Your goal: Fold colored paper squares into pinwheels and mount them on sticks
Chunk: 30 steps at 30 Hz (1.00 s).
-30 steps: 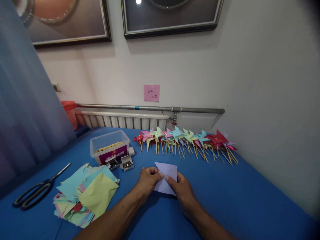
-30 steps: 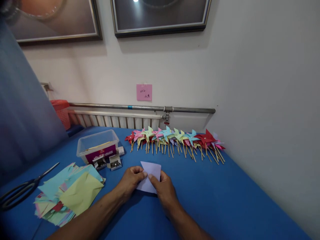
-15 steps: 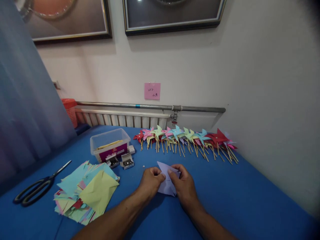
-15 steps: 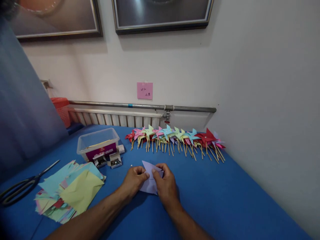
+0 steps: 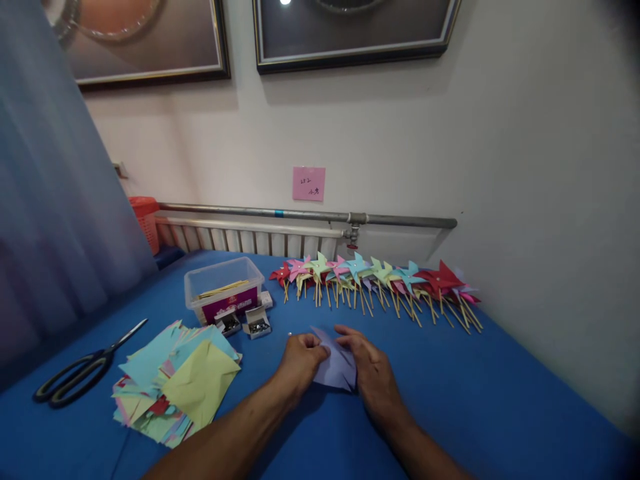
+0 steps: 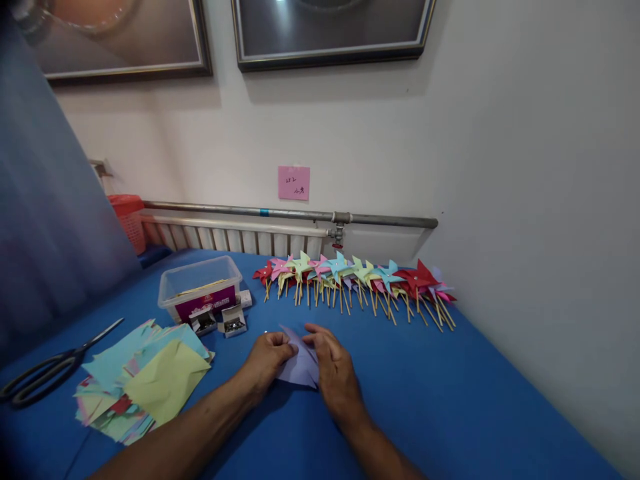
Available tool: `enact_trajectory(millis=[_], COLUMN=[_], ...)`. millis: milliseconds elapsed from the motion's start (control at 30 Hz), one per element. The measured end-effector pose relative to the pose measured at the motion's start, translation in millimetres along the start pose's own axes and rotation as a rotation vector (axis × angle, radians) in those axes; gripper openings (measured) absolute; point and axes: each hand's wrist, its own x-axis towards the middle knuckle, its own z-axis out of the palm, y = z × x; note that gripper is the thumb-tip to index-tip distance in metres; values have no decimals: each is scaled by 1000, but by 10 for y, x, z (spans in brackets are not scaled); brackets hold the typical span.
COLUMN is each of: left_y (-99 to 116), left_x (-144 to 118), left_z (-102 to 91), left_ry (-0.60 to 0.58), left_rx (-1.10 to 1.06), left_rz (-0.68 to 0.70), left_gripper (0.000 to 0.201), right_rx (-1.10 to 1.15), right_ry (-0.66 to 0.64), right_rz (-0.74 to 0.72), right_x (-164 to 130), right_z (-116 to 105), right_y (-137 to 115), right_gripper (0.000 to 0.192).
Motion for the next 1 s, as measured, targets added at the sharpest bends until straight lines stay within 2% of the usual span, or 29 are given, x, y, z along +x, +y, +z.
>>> enact_trajectory(millis=[200,333,600,833,1000], left_y=[20,37,9,-9,-13], left_x=[-15,-31,-8,-2,7], left_z=[16,31,10,13,5], left_ry=[0,16,-19,-43,-59], left_rx=[15,32,-15,-35,-17], left_rz=[6,-9,-7,-9,-10], left_gripper=[23,21,22,26,31], right_rx=[26,31,101,35,26], right_ry=[-8,-63,-69,40,62], right_rz=[28,112,164,188,189], right_x=[47,34,35,58,60], right_z=[32,62,49,72,89], right_y=[56,24,85,72,46], right_gripper=[40,37,43,35,28])
